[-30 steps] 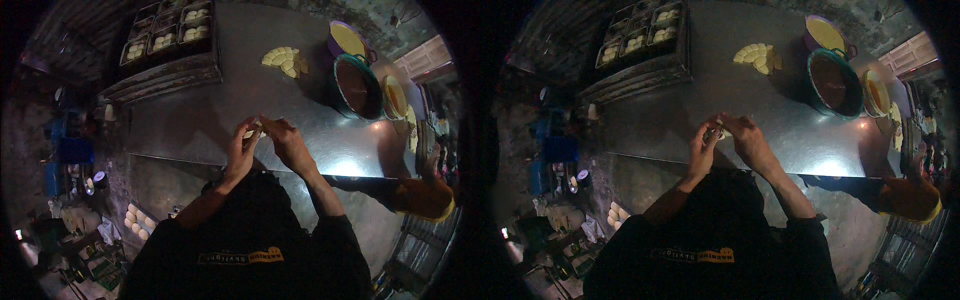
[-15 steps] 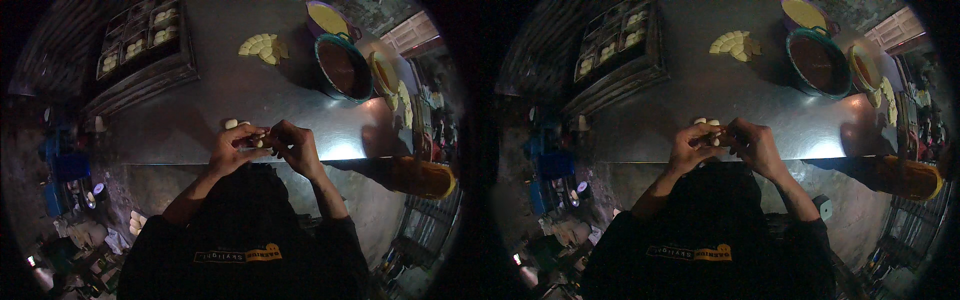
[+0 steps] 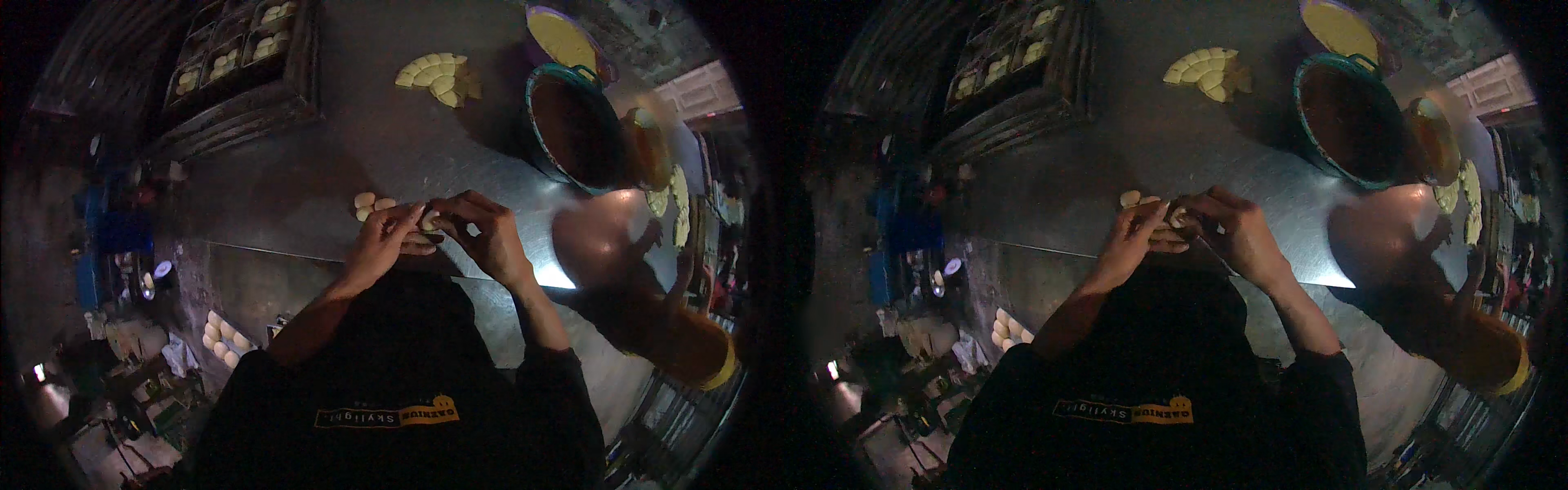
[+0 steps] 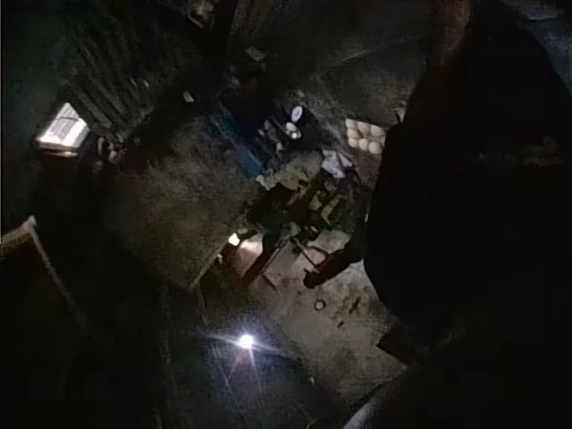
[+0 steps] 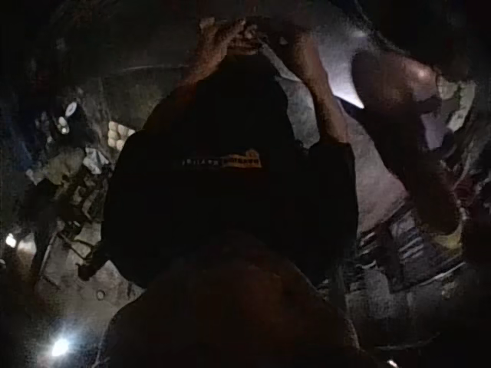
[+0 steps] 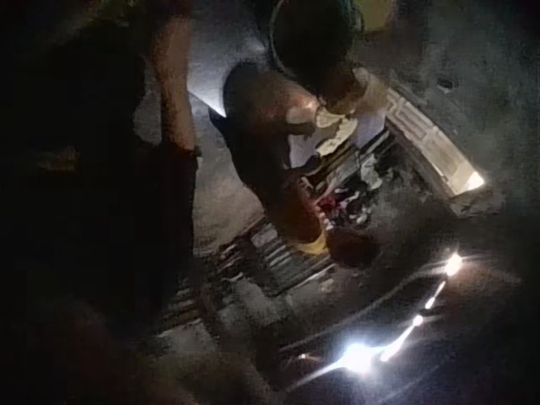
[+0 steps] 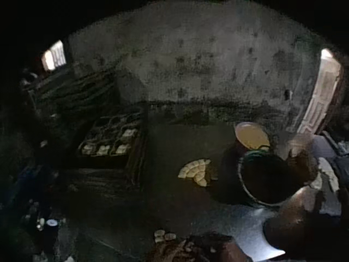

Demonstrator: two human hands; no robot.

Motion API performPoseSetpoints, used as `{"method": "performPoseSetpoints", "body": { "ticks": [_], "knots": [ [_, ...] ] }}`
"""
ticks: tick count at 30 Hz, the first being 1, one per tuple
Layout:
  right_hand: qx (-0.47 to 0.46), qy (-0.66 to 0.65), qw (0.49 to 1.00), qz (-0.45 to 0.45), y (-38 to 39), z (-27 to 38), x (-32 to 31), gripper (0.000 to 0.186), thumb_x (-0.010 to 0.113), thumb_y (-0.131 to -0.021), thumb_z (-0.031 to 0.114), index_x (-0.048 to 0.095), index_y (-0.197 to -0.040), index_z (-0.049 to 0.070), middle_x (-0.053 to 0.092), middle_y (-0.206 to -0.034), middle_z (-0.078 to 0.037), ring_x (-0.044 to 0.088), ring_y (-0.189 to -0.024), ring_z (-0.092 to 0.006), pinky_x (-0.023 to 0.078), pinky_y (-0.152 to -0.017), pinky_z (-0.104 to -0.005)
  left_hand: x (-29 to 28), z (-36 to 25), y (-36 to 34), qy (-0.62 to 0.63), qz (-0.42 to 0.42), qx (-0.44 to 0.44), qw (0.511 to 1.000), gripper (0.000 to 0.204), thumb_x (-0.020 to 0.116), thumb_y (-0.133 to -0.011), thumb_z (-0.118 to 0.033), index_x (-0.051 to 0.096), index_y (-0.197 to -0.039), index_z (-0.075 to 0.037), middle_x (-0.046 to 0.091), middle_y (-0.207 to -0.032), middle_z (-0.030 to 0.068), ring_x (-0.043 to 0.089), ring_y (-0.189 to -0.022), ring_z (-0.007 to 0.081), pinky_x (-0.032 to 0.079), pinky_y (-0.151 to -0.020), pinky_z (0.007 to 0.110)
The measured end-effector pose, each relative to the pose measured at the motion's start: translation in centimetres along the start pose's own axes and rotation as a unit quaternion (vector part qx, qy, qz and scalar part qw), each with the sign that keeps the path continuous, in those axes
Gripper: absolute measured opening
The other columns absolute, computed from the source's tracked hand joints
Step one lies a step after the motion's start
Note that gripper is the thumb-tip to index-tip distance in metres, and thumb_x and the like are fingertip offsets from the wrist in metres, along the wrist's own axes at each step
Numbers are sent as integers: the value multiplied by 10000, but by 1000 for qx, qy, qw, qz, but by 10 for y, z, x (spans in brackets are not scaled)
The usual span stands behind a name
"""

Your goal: The person prepares bread rolls by taking pieces of flat dough, adding a dollop of filling from a bowl, and folding the dough into a ball before placing it into a metal baking tray.

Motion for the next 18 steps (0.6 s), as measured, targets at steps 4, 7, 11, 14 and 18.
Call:
{"method": "performPoseSetpoints", "body": {
  "ticks": [4, 7, 11, 14, 18],
  "knots": [
    [-116, -58, 990, 52, -1, -9, -3, 234, 766, -801, 33, 706, -1027, 46, 687, -952, -99, 697, -867, -235, 565, -727, -309, -3, 7, -7, 28, 44, 15, 999, 290, 582, -996, -190, 620, -1197, 16, 650, -1122, 101, 657, -1032, 188, 597, -873, 334],
    [25, -158, 983, 90, -3, -25, 3, 222, 761, -785, 46, 696, -997, 66, 677, -947, -124, 673, -865, -271, 540, -698, -348, 7, -3, 2, -142, 63, 110, 982, 312, 672, -940, -186, 624, -1168, 20, 654, -1129, 92, 636, -1076, 171, 567, -876, 309],
    [8, -74, 991, 108, -6, -32, 16, 232, 779, -764, 81, 701, -982, 72, 667, -1018, -123, 666, -898, -285, 542, -707, -348, 1, 12, 7, -277, -13, 118, 954, 378, 793, -828, -134, 626, -1130, 20, 664, -1121, 71, 638, -1048, 151, 524, -863, 300],
    [-67, 23, 995, 67, -5, -19, 21, 247, 771, -780, 105, 709, -1018, 87, 653, -1099, -123, 630, -1033, -288, 532, -818, -357, -15, 33, 8, -196, -49, 42, 978, 356, 764, -835, -90, 621, -1137, 33, 671, -1085, 79, 642, -1021, 152, 521, -871, 314],
    [-190, 92, 974, 85, 11, 15, 41, 298, 733, -837, 122, 685, -1126, 71, 644, -1176, -143, 555, -1204, -282, 490, -947, -364, -37, 50, 19, -522, -64, 343, 778, 241, 612, -932, -89, 623, -1135, 40, 658, -1145, 114, 633, -1066, 172, 526, -871, 323]
  ]
}}
Point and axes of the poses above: each hand's wrist, its own y-axis away from the middle knuckle, its own x-axis out of the palm, z = x × y, the point moved 4 cm from there along -y, towards the middle knuckle
